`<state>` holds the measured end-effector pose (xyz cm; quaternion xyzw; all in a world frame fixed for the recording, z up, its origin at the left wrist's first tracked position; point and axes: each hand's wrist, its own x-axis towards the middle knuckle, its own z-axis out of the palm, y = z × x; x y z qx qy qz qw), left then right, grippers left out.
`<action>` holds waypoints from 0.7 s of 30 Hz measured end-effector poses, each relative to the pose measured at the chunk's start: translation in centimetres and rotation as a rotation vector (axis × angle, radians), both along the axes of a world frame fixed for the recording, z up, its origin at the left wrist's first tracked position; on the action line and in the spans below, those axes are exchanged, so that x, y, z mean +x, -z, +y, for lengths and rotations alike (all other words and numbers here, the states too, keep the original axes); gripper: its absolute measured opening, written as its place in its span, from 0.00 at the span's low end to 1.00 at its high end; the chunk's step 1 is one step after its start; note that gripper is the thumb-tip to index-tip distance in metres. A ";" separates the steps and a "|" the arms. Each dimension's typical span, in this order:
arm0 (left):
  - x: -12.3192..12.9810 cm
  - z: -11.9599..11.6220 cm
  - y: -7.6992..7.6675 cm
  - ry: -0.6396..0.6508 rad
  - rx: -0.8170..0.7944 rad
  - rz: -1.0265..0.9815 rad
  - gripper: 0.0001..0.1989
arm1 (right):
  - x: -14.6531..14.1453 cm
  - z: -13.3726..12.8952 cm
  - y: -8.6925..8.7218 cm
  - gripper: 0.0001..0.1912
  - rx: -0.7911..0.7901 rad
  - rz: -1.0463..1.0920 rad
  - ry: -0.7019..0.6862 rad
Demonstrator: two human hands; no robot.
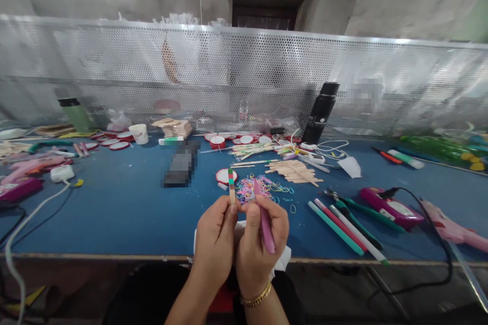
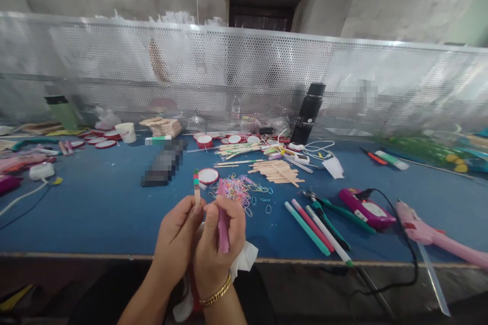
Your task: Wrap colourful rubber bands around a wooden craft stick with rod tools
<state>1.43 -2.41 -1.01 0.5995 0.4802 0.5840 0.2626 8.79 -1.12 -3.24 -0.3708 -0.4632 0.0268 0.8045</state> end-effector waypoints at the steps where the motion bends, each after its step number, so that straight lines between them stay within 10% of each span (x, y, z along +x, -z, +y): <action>1: 0.0 0.0 0.1 0.005 -0.006 -0.013 0.20 | 0.1 -0.1 0.0 0.03 0.011 -0.023 -0.034; 21: -0.1 0.2 0.7 0.046 -0.028 0.013 0.20 | -0.3 0.0 0.6 0.03 0.005 0.034 -0.260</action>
